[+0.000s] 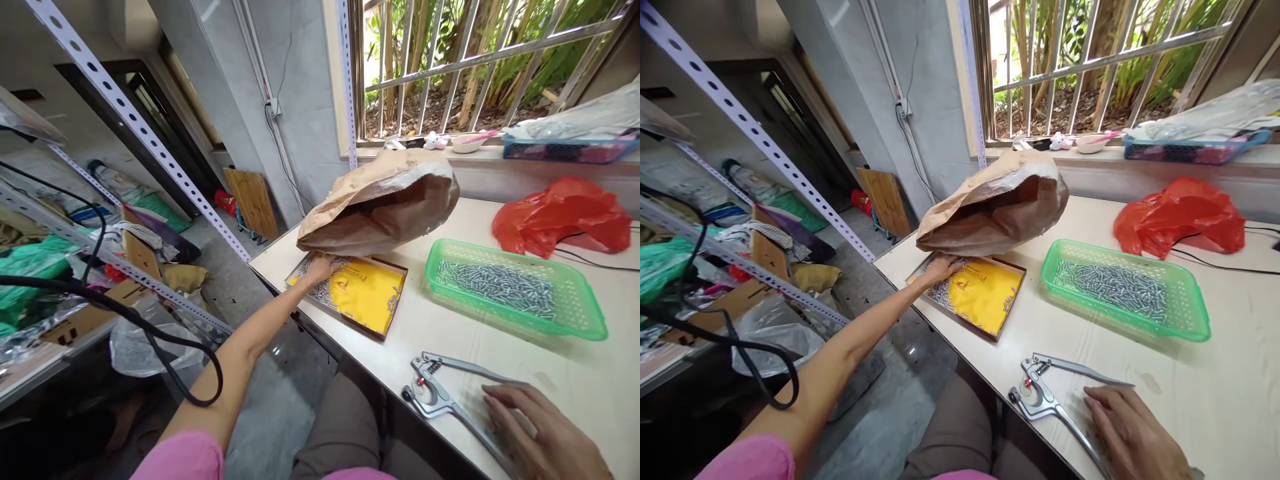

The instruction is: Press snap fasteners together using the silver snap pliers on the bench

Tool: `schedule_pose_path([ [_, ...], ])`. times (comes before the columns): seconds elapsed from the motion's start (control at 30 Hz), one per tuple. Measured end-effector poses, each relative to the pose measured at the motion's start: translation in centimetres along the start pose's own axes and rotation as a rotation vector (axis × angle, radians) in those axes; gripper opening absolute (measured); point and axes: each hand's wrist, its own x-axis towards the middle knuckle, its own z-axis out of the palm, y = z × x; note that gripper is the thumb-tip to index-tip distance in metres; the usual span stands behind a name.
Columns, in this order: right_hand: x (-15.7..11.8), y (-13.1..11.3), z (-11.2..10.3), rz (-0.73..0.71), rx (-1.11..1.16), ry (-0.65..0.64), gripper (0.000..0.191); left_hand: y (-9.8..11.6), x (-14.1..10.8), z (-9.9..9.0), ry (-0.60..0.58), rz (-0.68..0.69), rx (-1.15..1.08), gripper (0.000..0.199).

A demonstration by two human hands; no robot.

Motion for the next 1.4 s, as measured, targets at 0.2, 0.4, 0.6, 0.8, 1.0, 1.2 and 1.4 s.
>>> schedule_pose_path([
  [0.2, -0.8, -1.4, 0.7, -0.008, 0.032, 0.032, 0.029, -1.0, -2.0, 1.5, -0.044, 0.218, -0.066, 0.036],
  [0.4, -1.2, -1.7, 0.5, -0.02, 0.037, 0.048, 0.033, -0.8, -5.6, 1.2, -0.068, 0.364, -0.071, 0.018],
  [0.6, -1.3, -1.7, 1.1, -0.009, 0.03, 0.061, 0.03, 2.5, -4.6, 1.2, 0.123, 0.322, -0.048, 0.026],
  [0.8, -2.2, -2.0, 1.3, -0.062, 0.034, 0.034, 0.023, 5.3, -1.0, 1.9, 0.06, 0.112, -0.017, 0.021],
  [1.0, -3.7, -2.4, 1.0, -0.064, 0.064, 0.026, 0.02, 5.0, 0.2, 1.5, -0.001, 0.147, -0.108, 0.013],
  [1.2, -0.2, -5.3, 0.3, -0.082, 0.113, 0.114, 0.023, 5.2, -0.6, 0.4, 0.05, 0.107, -0.27, 0.015],
  [1.4, 7.7, -11.0, -0.1, -0.21, 0.199, 0.159, 0.021, 7.1, -4.9, 0.0, -0.039, -0.006, -0.857, 0.019],
])
